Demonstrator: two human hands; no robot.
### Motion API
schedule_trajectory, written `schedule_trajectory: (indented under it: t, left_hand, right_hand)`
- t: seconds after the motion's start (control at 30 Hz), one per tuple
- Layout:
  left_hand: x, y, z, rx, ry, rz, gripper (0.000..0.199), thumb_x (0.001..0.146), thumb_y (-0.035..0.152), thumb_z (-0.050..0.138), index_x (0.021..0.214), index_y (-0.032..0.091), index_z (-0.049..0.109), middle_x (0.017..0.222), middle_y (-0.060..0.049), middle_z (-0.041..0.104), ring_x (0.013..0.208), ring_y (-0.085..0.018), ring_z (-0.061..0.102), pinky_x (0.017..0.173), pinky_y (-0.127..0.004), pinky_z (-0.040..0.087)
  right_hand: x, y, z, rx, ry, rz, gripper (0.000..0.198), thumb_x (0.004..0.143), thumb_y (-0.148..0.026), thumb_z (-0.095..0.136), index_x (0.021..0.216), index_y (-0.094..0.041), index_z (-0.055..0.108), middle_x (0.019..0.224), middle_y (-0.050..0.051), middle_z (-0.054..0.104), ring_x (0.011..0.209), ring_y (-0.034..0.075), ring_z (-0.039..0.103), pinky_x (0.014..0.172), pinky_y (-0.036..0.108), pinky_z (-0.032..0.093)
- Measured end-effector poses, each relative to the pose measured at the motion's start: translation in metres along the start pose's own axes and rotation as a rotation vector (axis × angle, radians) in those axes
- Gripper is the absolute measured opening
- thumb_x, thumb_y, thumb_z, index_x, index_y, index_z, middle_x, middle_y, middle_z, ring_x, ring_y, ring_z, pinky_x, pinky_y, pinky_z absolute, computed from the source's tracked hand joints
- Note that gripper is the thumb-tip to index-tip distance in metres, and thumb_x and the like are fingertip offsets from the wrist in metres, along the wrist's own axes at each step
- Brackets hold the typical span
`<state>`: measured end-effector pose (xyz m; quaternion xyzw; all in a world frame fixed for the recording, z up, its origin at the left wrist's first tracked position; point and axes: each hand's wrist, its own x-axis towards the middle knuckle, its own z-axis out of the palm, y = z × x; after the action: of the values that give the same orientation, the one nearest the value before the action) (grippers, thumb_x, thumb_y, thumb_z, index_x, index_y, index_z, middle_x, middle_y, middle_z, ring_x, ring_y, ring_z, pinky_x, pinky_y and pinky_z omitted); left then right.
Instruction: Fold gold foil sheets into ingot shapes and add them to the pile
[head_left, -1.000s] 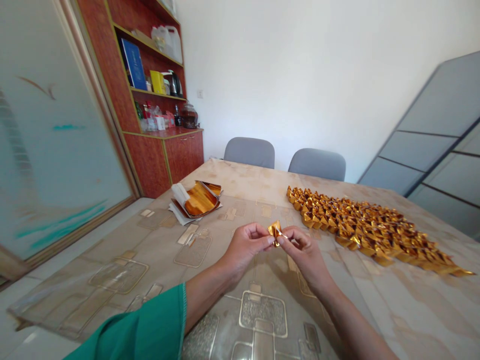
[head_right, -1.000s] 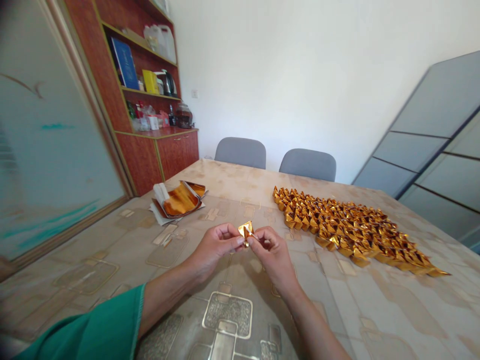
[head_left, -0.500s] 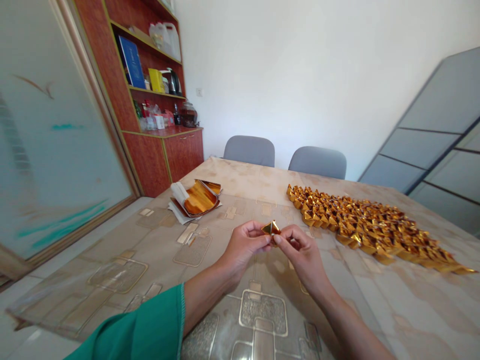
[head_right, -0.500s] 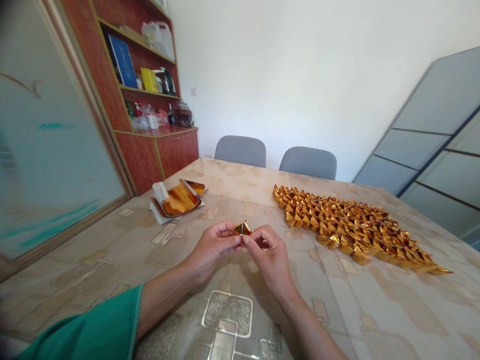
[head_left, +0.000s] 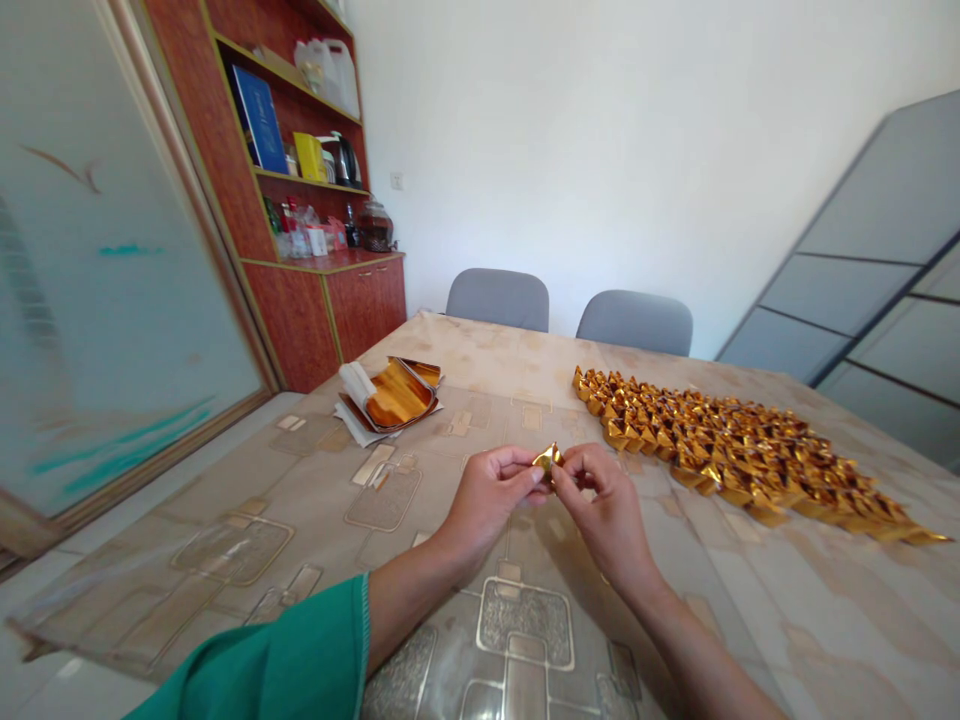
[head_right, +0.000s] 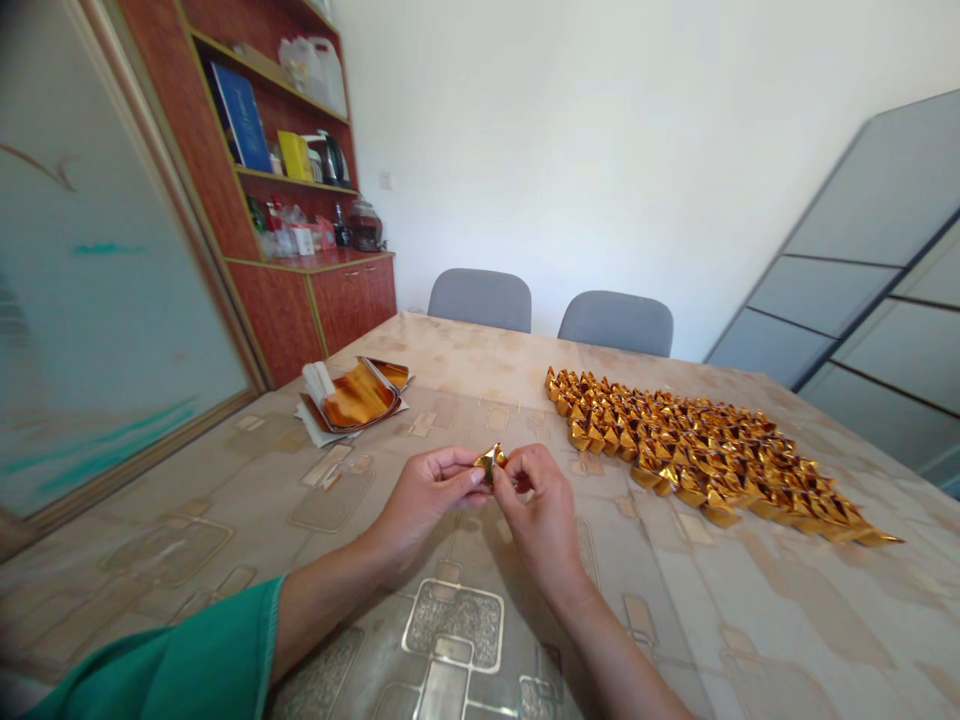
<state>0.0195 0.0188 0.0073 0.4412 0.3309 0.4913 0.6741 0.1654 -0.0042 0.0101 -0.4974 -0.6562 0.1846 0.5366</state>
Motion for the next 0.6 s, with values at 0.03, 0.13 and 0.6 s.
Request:
schedule_trajectory:
  t: [0.03, 0.13, 0.6]
  left_hand:
    - [0.0004, -0.0009, 0.0, 0.004, -0.002, 0.003, 0.031, 0.065, 0.034, 0.084, 0.084, 0.011, 0.074, 0.08, -0.007, 0.074, 0.07, -0.015, 0.068, 0.068, -0.024, 0.054]
    - [0.0004, -0.0027, -0.0001, -0.012, 0.0, -0.002, 0.034, 0.065, 0.035, 0.085, 0.085, 0.011, 0.074, 0.08, -0.007, 0.075, 0.071, -0.015, 0.069, 0.069, -0.025, 0.054]
    - [-0.001, -0.0015, 0.0, -0.113, 0.01, -0.06, 0.037, 0.06, 0.033, 0.09, 0.083, 0.01, 0.073, 0.08, -0.007, 0.075, 0.07, -0.013, 0.069, 0.069, -0.022, 0.055]
  right_hand:
    - [0.0, -0.0002, -0.0004, -0.015, -0.007, -0.021, 0.025, 0.087, -0.029, 0.062, 0.065, -0.023, 0.054, 0.074, 0.002, 0.059, 0.069, 0.018, 0.053, 0.062, 0.03, 0.041]
    - [0.0005, -0.0002, -0.0014, -0.037, -0.011, -0.047, 0.024, 0.089, -0.027, 0.06, 0.066, -0.023, 0.054, 0.075, 0.002, 0.059, 0.07, 0.018, 0.054, 0.063, 0.03, 0.041]
    - [0.002, 0.0006, -0.0066, -0.093, -0.061, -0.159, 0.022, 0.091, -0.025, 0.063, 0.069, -0.021, 0.06, 0.083, 0.004, 0.063, 0.079, 0.019, 0.056, 0.068, 0.03, 0.043]
